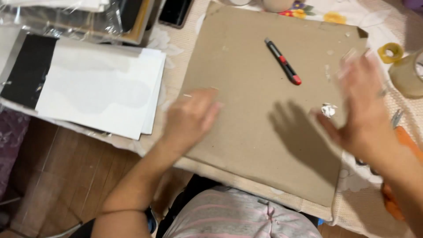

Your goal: Preparing a printed graphic for transfer by cutting the edges with a utility knife and removing adhesive backing.

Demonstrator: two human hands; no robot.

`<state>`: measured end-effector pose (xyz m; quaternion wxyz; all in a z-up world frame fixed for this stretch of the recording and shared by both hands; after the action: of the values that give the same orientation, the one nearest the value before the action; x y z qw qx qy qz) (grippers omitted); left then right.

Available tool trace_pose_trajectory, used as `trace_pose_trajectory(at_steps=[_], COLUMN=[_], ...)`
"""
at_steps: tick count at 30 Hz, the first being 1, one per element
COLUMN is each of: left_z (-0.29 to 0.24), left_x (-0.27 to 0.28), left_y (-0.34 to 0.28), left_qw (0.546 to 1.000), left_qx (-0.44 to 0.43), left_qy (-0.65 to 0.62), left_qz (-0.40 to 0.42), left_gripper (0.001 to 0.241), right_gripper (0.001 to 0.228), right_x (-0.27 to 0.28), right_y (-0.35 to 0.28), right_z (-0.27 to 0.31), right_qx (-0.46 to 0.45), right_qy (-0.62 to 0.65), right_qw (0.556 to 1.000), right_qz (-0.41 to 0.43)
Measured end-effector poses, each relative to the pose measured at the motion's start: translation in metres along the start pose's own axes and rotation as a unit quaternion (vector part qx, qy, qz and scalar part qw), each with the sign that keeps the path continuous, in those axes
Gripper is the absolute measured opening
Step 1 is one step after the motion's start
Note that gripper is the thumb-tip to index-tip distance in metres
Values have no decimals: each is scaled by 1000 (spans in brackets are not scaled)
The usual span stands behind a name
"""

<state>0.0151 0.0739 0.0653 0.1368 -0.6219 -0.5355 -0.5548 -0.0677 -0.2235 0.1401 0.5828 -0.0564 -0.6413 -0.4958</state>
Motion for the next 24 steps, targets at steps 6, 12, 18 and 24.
trace_pose_trajectory(at_steps=[6, 12, 18, 24], left_z=[106, 139, 123, 88], left_x=[61, 74, 106, 181], left_y=[-66, -104, -95, -65], left_qw=[953, 941, 966, 901], left_qx=[191, 156, 42, -103], left_qy=[177, 207, 247, 316], left_qz=[155, 220, 68, -280], left_gripper=[85, 80, 20, 24], right_gripper=[72, 55, 59, 57], right_x=[-19, -9, -15, -13], right_y=[-34, -31, -36, -42], right_z=[12, 16, 24, 25], right_qx=[3, -30, -44, -54], right_qy=[-29, -18, -28, 2], right_qw=[997, 999, 994, 993], right_qz=[77, 21, 98, 101])
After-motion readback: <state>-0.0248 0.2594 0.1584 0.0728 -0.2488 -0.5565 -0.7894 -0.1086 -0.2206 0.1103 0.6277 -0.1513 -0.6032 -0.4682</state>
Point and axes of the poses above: each hand's wrist, its own y-axis towards the middle knuckle, its own x-axis out of the back of the hand, z = x × y, the point moved 4 cm from there along y, towards the middle knuckle, and after that the axes turned 15 degrees about x, right-handed, at the moved point
